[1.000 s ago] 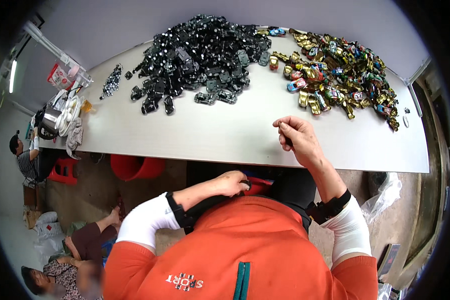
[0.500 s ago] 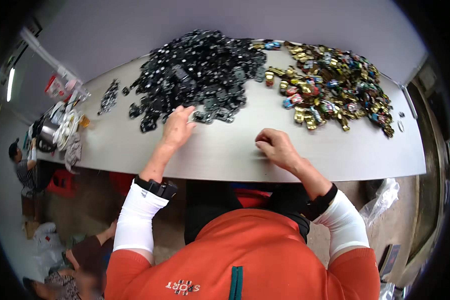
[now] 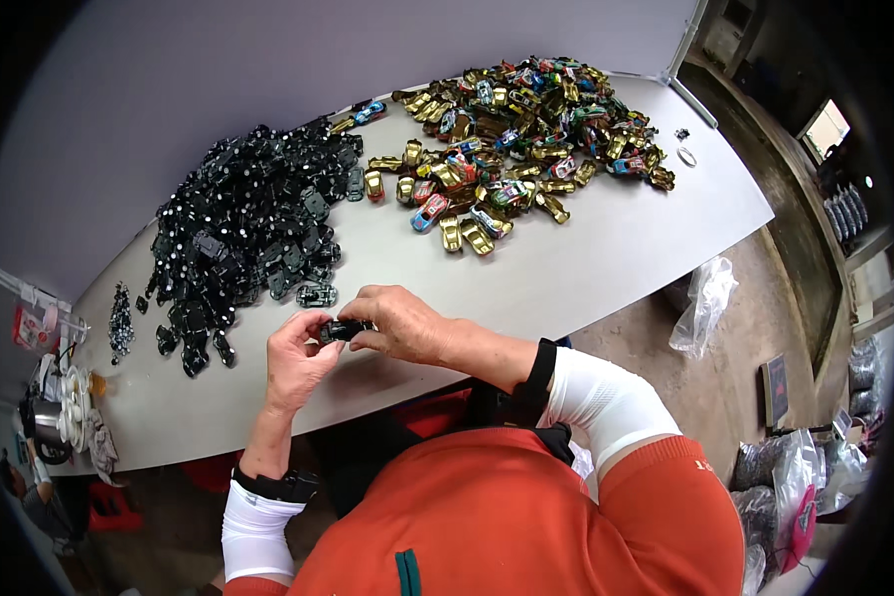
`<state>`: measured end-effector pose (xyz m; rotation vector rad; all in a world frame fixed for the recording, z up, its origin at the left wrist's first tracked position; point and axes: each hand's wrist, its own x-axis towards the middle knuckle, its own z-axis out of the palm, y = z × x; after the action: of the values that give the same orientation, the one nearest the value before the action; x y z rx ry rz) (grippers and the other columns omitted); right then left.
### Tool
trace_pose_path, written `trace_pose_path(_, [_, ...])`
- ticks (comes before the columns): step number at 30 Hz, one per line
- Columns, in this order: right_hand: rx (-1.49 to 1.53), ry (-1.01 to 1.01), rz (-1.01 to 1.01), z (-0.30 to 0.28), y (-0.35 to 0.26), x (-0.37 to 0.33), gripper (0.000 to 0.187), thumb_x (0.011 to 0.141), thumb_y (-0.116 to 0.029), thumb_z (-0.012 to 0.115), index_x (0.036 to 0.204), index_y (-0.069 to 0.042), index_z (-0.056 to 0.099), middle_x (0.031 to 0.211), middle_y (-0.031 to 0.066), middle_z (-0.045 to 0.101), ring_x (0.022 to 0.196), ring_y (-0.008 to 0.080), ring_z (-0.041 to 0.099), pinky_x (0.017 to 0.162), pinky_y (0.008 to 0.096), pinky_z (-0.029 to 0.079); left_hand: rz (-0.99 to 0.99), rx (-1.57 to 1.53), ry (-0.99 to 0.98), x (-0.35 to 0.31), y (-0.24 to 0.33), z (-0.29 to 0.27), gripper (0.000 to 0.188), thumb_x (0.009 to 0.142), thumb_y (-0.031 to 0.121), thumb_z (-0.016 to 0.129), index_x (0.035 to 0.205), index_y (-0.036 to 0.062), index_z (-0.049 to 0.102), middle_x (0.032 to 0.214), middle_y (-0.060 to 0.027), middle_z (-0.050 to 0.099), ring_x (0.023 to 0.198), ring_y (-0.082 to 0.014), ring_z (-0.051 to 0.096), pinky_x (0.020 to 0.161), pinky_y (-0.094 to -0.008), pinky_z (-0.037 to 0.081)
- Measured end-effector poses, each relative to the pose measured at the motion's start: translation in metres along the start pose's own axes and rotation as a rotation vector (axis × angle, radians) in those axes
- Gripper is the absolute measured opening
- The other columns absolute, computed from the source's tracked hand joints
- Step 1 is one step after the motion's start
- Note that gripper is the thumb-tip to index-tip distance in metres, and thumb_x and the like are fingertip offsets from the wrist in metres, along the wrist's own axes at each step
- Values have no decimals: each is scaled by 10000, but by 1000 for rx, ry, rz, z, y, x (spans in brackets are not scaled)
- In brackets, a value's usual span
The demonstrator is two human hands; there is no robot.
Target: The person assembles miniature toy cars by hand at a table. They pick up a black car body and a colored chassis, align them, and press them together to form a complete unit. The person repeats this process with multiple cars, handling them one at a time and placing the finished units into a pile on the right side of the table.
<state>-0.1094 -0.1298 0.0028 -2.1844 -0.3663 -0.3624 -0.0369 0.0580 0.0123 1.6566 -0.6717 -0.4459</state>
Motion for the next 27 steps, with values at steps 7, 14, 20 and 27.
trace_pose_path(7, [167,54,132,-12,-14,2,288,726,-144,753,964,-27,639,783,107,613,675,249,594,606,347,473,-151,-1005,160,4,-15,35,254,846,22,614,1095,21,562,980,-82,613,806,-144,598,655,-263,512])
trace_pose_path(14, [-724,98,475,-87,69,33,254,819,-141,593,1068,-133,648,840,174,639,802,357,619,700,435,487,-81,-1089,20,0,-6,-1,363,883,80,578,1232,9,503,1077,-128,606,897,-158,589,674,-265,488])
trace_pose_path(20, [-889,-211,479,-84,70,44,211,763,-100,572,957,-130,649,964,136,614,879,341,616,723,422,496,-24,-1128,-10,-12,-22,-18,348,868,74,598,1208,37,533,1126,-140,599,908,-153,595,670,-255,489])
trace_pose_path(27, [-641,-243,130,-67,60,35,285,810,-73,561,1053,-181,663,958,108,606,867,299,610,716,386,488,-59,-1055,32,-11,-39,-13,318,869,83,600,1182,47,550,1111,-139,606,899,-154,594,654,-253,488])
